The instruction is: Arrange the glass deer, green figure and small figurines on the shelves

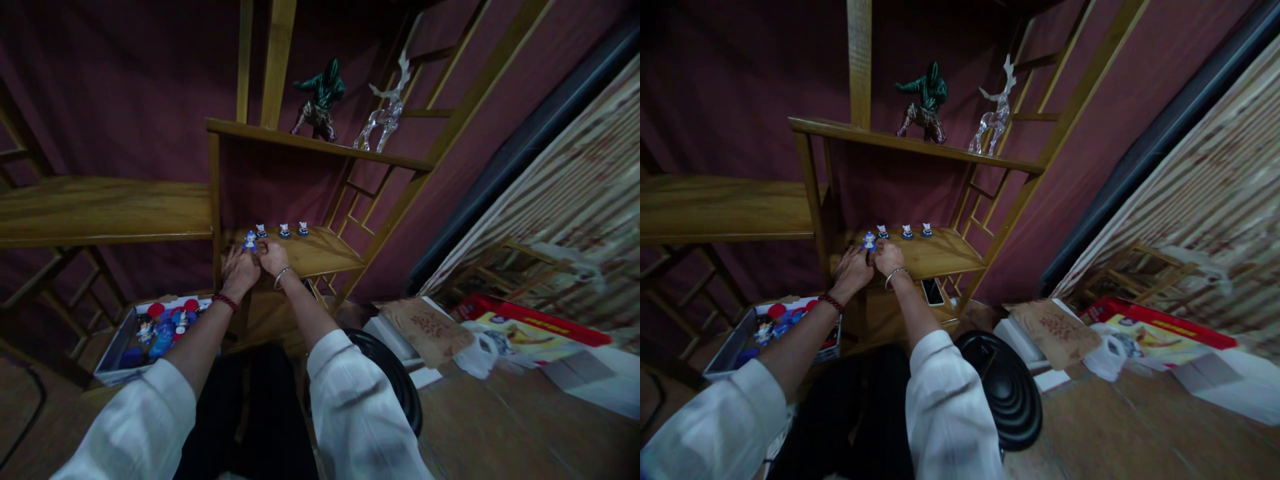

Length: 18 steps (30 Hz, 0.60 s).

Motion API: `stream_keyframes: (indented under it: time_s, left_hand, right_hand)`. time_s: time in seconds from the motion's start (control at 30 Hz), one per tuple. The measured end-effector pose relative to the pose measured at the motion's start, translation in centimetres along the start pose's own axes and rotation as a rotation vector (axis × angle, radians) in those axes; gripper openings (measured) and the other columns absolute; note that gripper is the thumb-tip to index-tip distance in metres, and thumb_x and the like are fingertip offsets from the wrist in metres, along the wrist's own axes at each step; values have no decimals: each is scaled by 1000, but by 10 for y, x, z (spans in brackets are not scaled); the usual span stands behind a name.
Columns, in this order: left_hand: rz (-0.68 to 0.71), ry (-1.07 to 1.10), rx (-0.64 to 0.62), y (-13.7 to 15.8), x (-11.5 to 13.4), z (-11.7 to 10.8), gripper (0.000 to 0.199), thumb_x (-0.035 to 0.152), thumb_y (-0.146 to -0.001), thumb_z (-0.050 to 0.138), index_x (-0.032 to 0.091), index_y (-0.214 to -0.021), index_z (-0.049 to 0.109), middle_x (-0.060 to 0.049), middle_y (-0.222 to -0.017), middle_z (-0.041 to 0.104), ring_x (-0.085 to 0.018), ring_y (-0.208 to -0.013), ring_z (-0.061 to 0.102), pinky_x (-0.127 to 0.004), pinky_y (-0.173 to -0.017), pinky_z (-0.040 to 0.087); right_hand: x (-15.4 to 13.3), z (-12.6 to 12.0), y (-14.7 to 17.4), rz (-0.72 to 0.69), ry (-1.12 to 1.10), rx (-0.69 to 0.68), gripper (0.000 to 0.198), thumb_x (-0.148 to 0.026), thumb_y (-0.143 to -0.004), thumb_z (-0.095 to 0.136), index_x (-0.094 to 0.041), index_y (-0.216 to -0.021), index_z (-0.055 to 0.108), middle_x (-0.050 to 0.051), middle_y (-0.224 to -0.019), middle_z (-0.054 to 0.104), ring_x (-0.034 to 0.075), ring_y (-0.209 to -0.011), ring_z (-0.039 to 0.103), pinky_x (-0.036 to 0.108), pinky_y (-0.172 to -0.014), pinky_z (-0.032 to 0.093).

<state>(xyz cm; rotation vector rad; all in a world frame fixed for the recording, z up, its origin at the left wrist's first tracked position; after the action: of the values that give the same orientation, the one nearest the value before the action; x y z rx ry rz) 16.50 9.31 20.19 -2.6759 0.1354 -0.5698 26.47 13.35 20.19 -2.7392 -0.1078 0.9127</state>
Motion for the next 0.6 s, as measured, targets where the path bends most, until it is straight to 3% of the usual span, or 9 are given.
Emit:
stream_keyframes:
  time_s: [0.23,0.6]
  left_hand:
    - [0,2,63,-2,-1,-2,33,18,-77,38,10,-101,59,-13,-103,63,-22,-107,52,-33,-98,32]
    - [-28,44,40,-5,-3,1,34,13,-75,38,14,-101,59,-10,-109,62,-21,-110,50,-35,-99,31]
  right_hand:
    - [-1,9,-15,-39,59,-36,41,-25,-72,60,-24,-112,54,2,-103,65,17,-92,61,25,-80,45]
    - [-6,13,-20,-74,75,-43,37,-27,-72,60,-25,-108,55,1,-104,65,17,-92,60,25,-77,46]
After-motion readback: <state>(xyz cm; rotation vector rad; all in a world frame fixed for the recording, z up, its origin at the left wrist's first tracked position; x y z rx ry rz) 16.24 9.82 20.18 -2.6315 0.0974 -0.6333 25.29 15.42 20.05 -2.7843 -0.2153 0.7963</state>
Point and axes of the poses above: each hand's wrist, its own y-axis away from the middle knuckle, its own z-axis out of the palm, x = y × z, the point moved 5 cm from there along -y, towards the middle knuckle
